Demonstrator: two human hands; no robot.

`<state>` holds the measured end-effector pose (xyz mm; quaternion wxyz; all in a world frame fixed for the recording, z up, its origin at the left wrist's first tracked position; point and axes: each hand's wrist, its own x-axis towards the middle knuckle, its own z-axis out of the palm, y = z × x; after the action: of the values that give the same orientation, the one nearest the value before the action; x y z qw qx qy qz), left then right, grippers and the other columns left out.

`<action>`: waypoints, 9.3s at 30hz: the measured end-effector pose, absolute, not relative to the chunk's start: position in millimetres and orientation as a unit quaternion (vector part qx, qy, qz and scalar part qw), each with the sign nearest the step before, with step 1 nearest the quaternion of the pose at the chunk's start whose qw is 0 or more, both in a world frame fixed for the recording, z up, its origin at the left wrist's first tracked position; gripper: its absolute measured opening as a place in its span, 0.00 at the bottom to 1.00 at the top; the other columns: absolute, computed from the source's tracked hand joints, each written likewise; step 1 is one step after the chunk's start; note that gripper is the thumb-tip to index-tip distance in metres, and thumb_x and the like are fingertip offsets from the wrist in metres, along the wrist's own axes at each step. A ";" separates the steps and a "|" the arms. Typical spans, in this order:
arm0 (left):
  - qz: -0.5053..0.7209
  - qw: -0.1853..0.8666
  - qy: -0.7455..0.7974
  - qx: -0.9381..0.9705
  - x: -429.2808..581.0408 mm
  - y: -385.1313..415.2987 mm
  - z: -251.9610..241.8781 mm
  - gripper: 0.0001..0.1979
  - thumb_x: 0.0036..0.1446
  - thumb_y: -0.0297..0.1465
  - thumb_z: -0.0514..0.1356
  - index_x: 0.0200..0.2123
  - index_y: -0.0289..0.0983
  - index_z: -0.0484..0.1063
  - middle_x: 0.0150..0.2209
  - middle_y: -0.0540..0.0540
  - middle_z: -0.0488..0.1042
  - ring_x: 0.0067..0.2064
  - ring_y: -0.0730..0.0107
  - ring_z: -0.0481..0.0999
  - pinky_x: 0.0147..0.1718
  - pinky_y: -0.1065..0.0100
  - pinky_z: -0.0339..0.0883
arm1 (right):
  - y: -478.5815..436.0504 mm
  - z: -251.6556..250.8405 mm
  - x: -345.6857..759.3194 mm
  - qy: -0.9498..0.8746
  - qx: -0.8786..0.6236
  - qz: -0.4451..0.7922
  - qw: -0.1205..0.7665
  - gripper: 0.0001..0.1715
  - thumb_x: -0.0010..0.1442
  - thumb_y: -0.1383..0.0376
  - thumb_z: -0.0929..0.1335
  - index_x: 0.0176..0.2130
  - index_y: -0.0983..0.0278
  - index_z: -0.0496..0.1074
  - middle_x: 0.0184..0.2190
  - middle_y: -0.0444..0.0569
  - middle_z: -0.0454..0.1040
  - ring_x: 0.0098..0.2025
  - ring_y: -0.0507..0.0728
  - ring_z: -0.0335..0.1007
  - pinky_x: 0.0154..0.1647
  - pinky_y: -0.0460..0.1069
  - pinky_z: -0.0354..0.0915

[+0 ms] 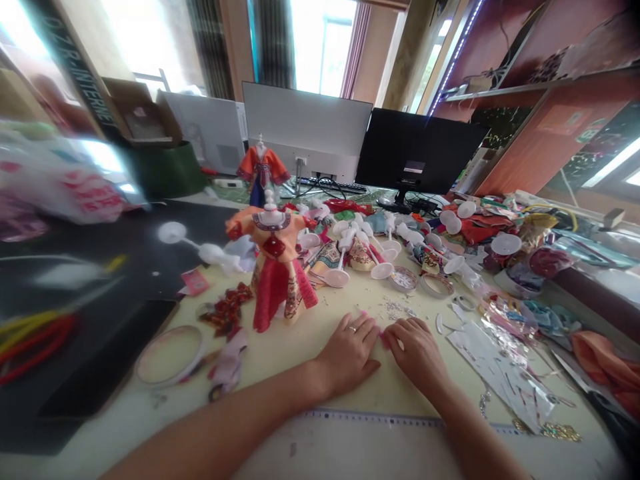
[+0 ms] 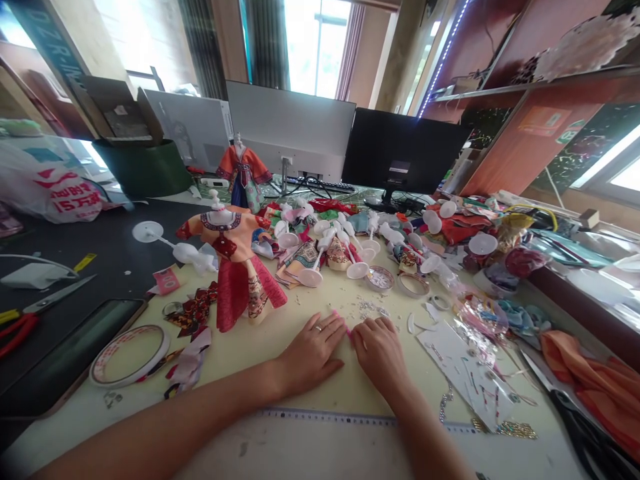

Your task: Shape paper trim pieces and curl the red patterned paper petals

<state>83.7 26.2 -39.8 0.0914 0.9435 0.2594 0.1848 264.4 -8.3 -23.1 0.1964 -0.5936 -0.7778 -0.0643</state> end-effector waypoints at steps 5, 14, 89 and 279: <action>0.174 0.115 0.265 0.941 84.7 31.1 -39.2 0.25 0.62 0.37 0.51 0.58 0.32 0.56 0.60 0.37 0.62 0.62 0.54 0.57 0.60 0.50 0.47 | -6.4 -24.4 270.6 -0.766 -0.601 -0.034 0.227 0.15 0.63 0.67 0.60 0.27 0.63 0.68 0.24 0.46 0.69 0.29 0.54 0.64 0.39 0.51 0.57; 0.186 0.118 0.260 0.940 84.1 32.9 -42.7 0.24 0.61 0.36 0.51 0.58 0.31 0.57 0.59 0.37 0.63 0.62 0.54 0.57 0.60 0.51 0.47 | -5.8 -26.0 264.3 -0.769 -0.586 0.004 0.253 0.10 0.60 0.66 0.63 0.27 0.63 0.69 0.26 0.48 0.69 0.32 0.57 0.62 0.42 0.53 0.55; 0.407 0.676 0.306 0.532 82.6 20.1 -11.1 0.07 0.51 0.33 0.62 0.28 0.34 0.72 0.27 0.50 0.73 0.32 0.73 0.71 0.35 0.70 0.65 | -23.0 -5.1 232.7 -0.548 -0.531 0.390 0.516 0.12 0.56 0.56 0.68 0.28 0.62 0.70 0.25 0.45 0.69 0.29 0.53 0.64 0.32 0.48 0.62; 0.596 0.298 0.336 0.666 -59.5 96.8 113.5 0.11 0.55 0.34 0.58 0.38 0.32 0.72 0.17 0.56 0.61 0.20 0.79 0.60 0.20 0.76 0.54 | 96.2 153.7 97.3 -0.852 -0.216 -0.307 0.365 0.05 0.59 0.71 0.66 0.35 0.62 0.69 0.30 0.47 0.73 0.33 0.55 0.67 0.48 0.55 0.63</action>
<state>-59.5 96.8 113.5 0.2977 0.6657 0.3360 0.5961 97.3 96.2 153.7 0.3649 -0.2162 -0.8521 -0.3067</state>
